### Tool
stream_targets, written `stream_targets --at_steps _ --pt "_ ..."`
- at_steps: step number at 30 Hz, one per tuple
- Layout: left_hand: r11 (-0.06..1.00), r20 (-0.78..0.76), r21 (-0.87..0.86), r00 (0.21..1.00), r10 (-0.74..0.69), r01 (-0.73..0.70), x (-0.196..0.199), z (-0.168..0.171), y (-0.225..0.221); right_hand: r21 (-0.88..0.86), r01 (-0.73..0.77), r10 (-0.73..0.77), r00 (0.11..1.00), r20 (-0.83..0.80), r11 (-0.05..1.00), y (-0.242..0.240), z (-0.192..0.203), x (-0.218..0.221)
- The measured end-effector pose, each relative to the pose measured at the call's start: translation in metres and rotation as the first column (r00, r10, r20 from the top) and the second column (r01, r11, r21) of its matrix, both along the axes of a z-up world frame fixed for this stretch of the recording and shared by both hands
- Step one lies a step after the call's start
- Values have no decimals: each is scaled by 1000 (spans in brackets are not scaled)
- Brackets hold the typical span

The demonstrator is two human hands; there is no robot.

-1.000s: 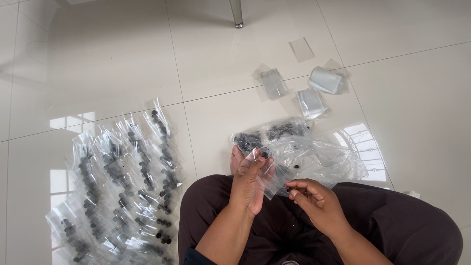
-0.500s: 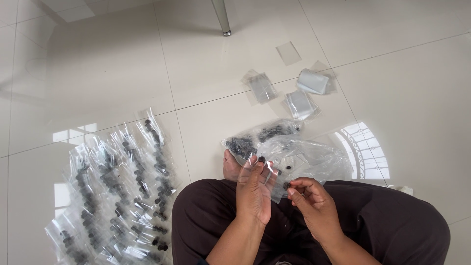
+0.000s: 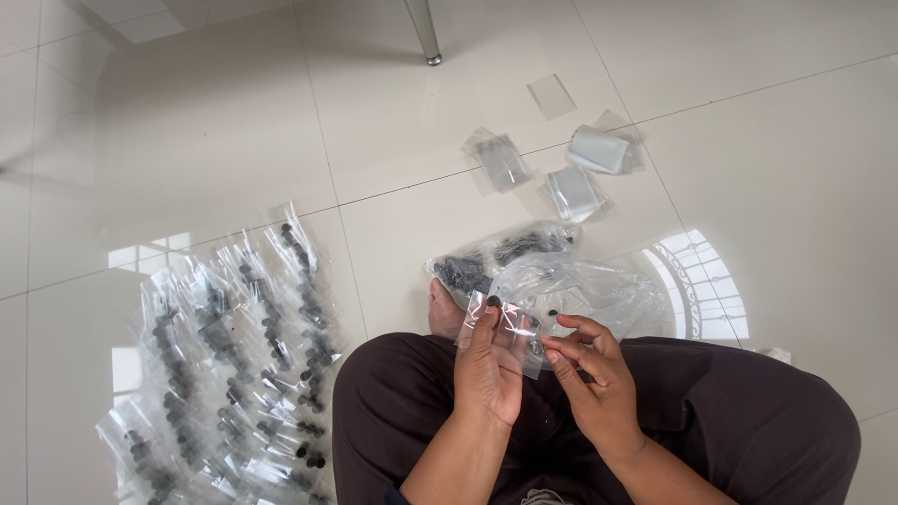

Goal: Packing small black components into individual plastic bags while sitting on the floor.

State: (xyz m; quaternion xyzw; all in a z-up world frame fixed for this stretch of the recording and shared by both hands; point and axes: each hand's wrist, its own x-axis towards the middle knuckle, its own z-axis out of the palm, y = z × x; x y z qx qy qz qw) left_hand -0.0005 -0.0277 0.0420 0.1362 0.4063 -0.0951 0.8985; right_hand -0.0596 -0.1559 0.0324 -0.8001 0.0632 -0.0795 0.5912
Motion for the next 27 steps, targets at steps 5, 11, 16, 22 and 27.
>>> stream_targets --at_steps 5,11,16,22,27 --pt "997 29 8 997 -76 76 -6 -7 1 -64 40 -40 999 8 997 -4 -11 -2" --pt "998 -18 -36 999 -45 45 -8 -10 3 -172 -81 95 993 74 982 -5 4 -2" --pt "994 -53 -77 995 -80 76 -13 -11 9 -201 -4 45 979 198 979 -17 9 -2" --pt "941 40 73 942 -333 330 -37 5 0 -126 0 7 998 61 992 -33 12 6" --pt "909 10 95 913 -409 406 -44 -18 -5 -55 -112 95 961 -259 992 -32 9 13"
